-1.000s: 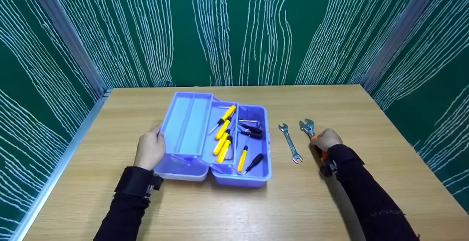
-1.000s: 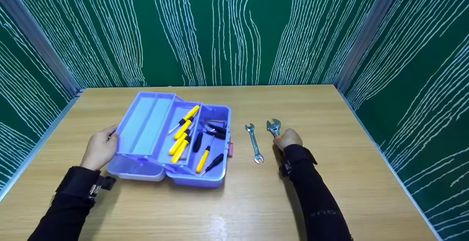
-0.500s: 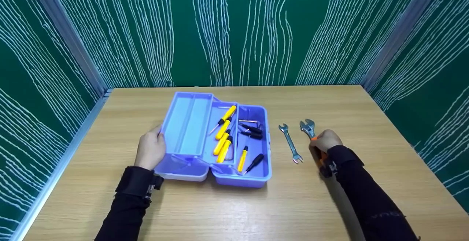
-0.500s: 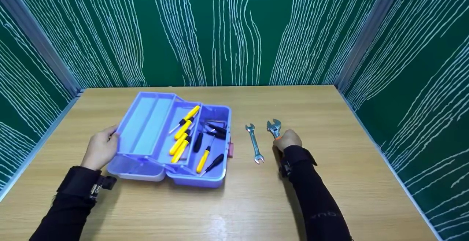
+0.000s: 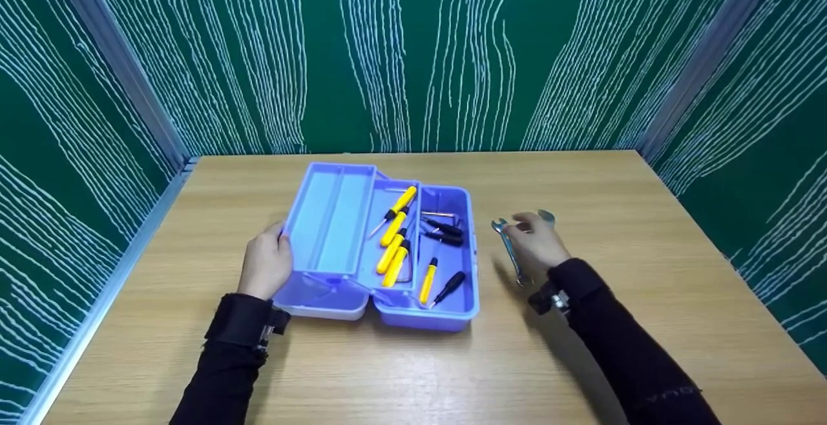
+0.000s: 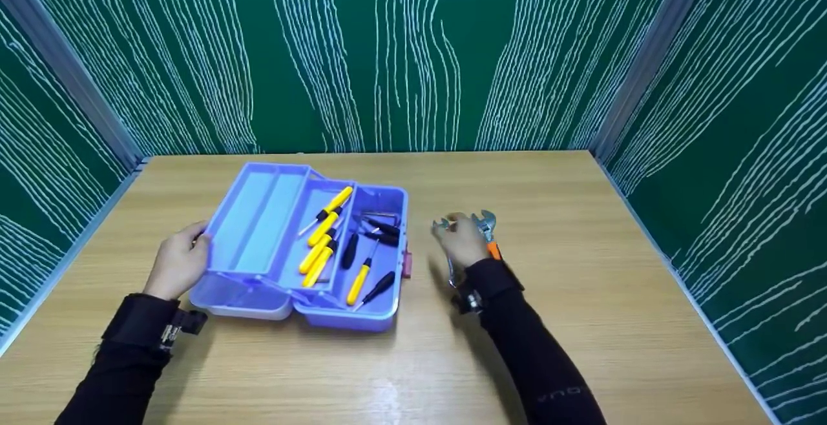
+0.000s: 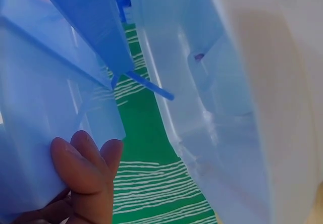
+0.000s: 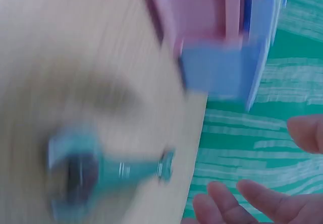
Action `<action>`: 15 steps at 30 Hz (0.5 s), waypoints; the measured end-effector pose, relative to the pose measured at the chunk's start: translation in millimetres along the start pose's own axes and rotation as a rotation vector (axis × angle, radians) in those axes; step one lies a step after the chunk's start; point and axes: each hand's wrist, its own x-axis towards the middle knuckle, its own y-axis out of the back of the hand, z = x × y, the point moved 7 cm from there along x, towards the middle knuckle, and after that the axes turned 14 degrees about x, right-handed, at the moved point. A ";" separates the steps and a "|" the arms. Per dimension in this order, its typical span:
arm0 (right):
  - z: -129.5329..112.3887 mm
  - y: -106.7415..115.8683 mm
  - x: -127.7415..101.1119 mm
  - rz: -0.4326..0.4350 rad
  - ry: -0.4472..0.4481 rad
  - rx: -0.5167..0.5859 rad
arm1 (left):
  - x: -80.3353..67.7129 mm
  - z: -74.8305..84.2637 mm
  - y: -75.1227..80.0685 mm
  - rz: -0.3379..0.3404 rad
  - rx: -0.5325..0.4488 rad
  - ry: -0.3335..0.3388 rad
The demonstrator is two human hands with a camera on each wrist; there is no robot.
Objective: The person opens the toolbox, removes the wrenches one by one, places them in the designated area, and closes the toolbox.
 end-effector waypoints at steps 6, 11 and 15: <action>-5.1 -39.5 -4.1 -0.033 0.039 0.152 | -0.4 1.0 0.4 0.017 0.022 -0.008; -8.1 -61.6 -8.2 -0.051 0.041 0.205 | -1.0 1.8 1.3 0.031 0.030 -0.008; -10.7 -69.1 -10.3 -0.031 0.051 0.196 | -1.4 0.9 1.4 0.027 0.026 -0.002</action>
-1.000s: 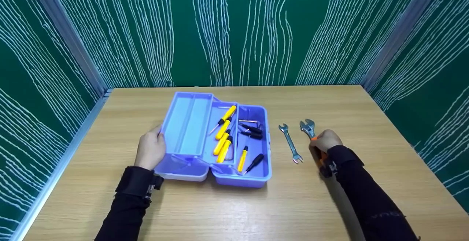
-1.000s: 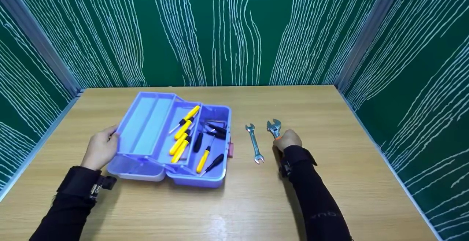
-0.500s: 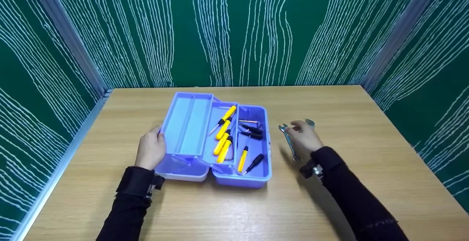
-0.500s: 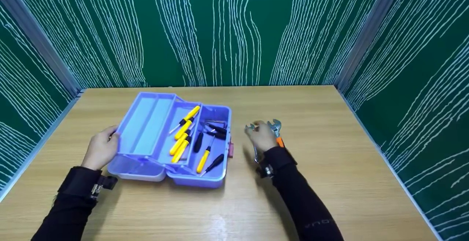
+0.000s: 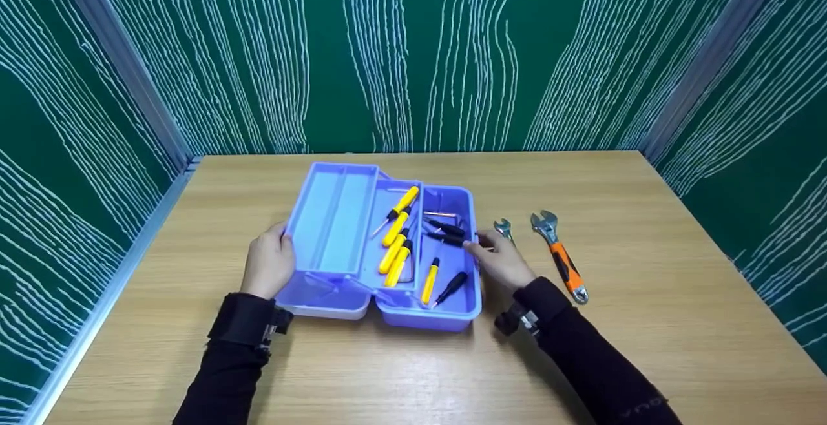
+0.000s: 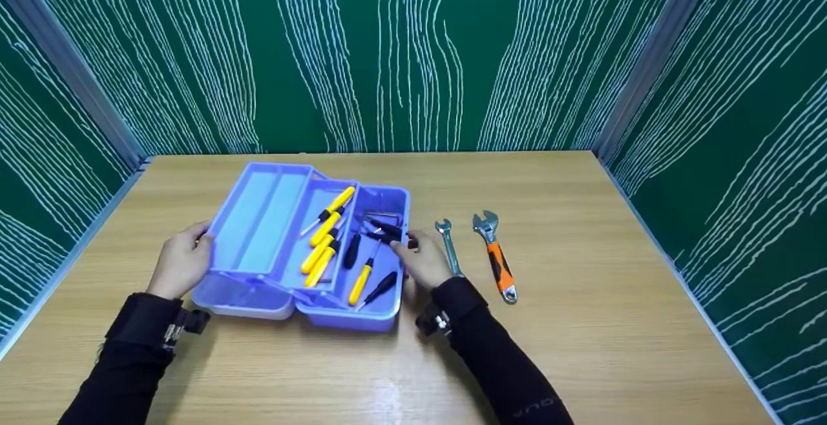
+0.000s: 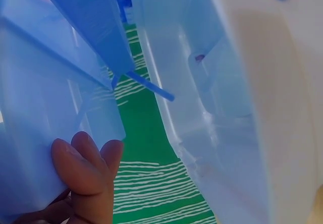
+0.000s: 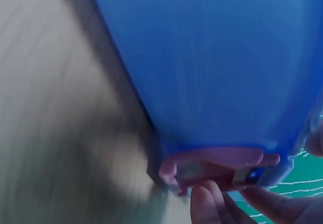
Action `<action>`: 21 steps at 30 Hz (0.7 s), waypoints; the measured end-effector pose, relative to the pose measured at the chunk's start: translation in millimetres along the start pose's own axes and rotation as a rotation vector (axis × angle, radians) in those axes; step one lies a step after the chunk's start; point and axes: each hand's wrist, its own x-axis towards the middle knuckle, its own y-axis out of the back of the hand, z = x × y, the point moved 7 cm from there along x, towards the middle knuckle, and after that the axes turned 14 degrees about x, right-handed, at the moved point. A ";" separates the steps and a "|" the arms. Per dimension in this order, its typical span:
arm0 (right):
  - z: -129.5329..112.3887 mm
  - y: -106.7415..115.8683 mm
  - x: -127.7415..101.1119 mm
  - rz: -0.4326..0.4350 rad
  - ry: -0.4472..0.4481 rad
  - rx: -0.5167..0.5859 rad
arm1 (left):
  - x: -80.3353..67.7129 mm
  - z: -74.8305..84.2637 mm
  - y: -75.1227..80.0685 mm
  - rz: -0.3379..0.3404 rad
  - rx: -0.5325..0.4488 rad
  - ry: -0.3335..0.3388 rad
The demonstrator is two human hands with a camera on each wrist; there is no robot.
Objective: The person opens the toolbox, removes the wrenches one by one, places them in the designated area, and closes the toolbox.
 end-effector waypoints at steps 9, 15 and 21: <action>6.6 -7.5 -2.4 0.054 0.004 0.037 | -0.5 -0.5 -0.3 -0.042 -0.031 0.019; 8.2 -10.4 -3.8 0.076 0.050 0.070 | -1.4 -6.8 1.0 -0.056 -0.044 0.043; 7.6 -9.6 -4.2 0.101 0.084 0.081 | 0.1 -21.3 6.7 -0.051 -0.117 0.083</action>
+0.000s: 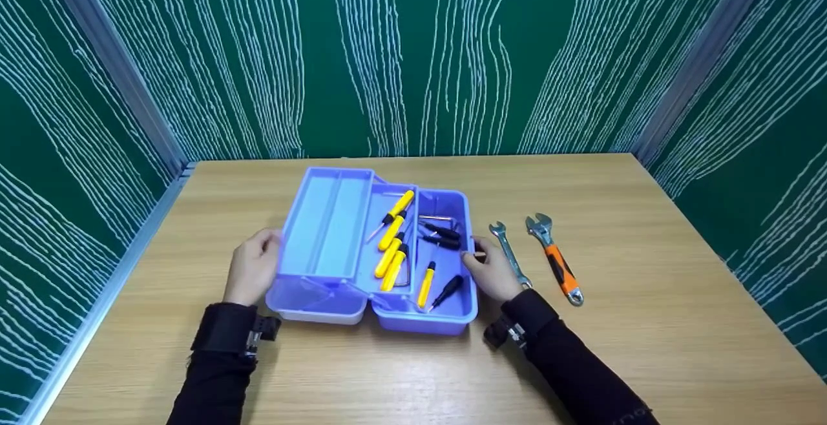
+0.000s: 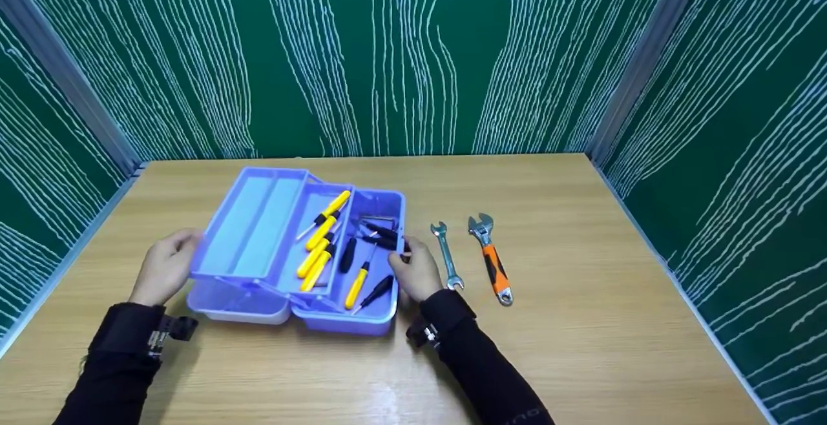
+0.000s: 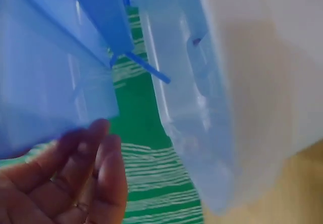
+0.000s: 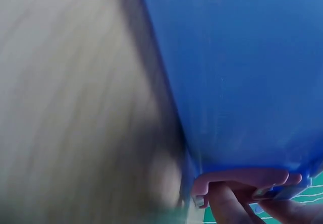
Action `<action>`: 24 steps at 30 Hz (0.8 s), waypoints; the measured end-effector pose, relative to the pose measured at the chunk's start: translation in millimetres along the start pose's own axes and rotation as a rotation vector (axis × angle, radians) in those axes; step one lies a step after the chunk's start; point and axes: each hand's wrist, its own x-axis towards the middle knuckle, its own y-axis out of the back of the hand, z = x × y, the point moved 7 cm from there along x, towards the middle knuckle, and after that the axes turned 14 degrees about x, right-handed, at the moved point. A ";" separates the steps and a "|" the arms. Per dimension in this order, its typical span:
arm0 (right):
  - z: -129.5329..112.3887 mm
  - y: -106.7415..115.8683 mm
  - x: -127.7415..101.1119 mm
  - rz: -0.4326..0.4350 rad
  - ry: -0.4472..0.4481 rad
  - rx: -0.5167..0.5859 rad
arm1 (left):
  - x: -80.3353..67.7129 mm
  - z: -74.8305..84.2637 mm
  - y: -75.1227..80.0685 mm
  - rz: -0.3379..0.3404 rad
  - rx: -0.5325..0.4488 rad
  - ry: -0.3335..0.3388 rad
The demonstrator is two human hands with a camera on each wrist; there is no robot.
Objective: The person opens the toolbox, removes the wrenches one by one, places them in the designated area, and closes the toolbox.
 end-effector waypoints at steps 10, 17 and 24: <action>1.2 0.8 -0.1 0.019 0.004 -0.012 | 3.3 -34.0 -12.0 -0.090 -0.002 0.047; -1.1 -1.0 -2.4 0.002 0.017 0.014 | -9.6 -37.8 -35.6 -0.197 0.114 -0.124; -0.2 0.4 -1.2 0.020 0.006 -0.013 | -11.5 -32.6 -38.5 -0.163 0.107 -0.151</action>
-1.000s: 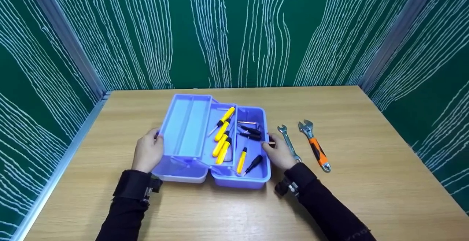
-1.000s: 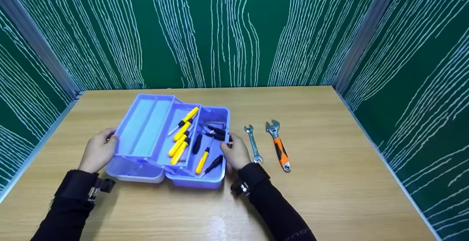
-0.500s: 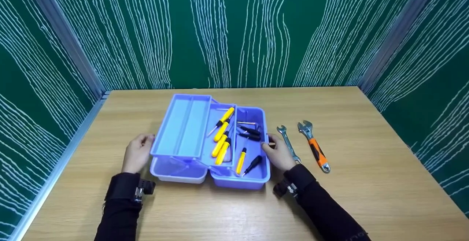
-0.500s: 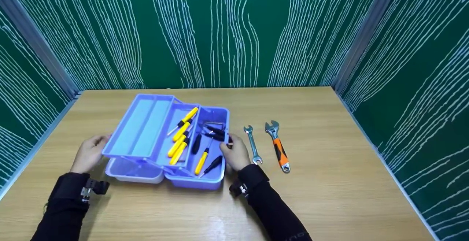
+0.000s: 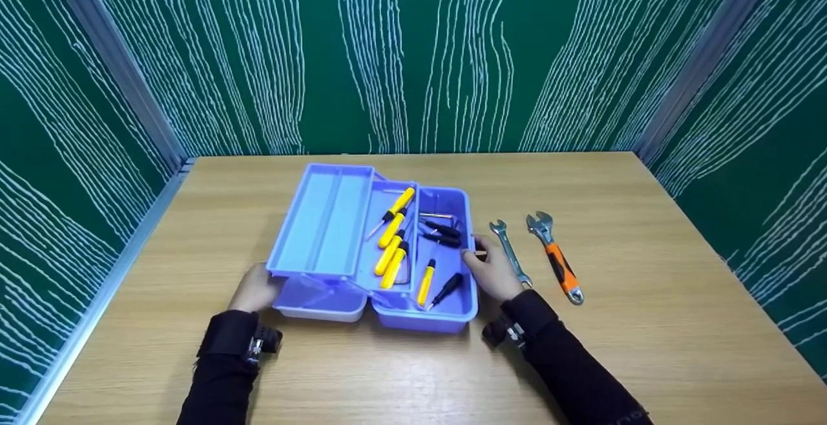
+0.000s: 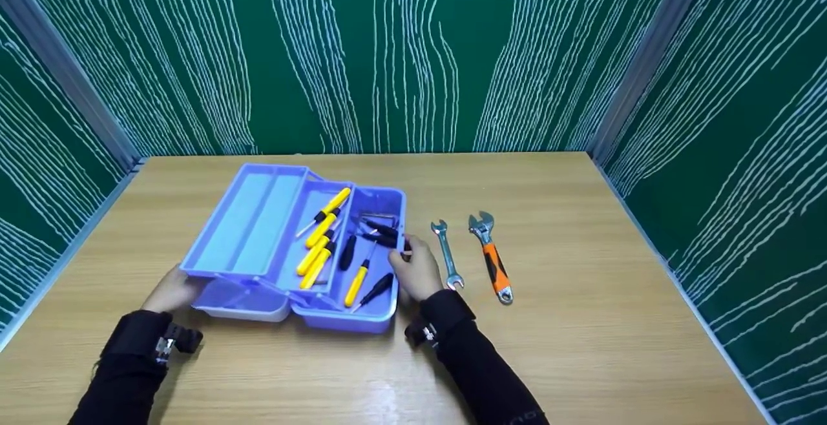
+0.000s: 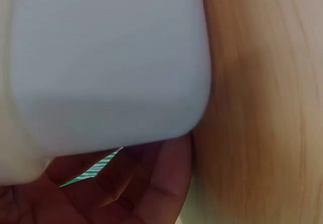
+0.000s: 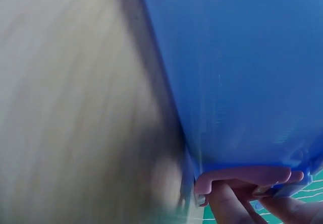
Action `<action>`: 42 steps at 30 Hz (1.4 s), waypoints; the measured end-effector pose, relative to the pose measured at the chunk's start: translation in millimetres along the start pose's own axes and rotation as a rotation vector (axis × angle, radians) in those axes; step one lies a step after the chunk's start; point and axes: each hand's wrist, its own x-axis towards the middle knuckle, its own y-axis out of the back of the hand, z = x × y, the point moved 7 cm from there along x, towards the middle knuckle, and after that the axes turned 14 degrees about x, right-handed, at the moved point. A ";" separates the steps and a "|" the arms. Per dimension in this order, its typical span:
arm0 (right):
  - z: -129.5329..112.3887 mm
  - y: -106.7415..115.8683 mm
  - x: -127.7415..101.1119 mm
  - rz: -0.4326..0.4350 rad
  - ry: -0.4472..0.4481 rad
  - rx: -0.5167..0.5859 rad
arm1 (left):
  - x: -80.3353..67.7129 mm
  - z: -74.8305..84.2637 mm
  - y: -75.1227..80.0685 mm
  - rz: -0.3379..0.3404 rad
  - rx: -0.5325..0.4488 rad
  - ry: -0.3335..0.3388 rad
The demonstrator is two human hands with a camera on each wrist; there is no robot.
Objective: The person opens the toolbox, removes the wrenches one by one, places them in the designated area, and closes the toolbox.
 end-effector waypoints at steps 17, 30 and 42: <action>3.7 -0.5 0.6 -0.001 -0.037 -0.009 | 3.5 -16.3 -5.6 -0.114 -0.295 0.229; 3.3 1.0 1.8 0.009 -0.022 -0.017 | -4.6 -1.5 6.6 -0.121 -0.650 0.370; 2.3 0.8 1.2 0.002 0.005 -0.022 | -7.1 45.2 36.5 0.040 -0.528 0.184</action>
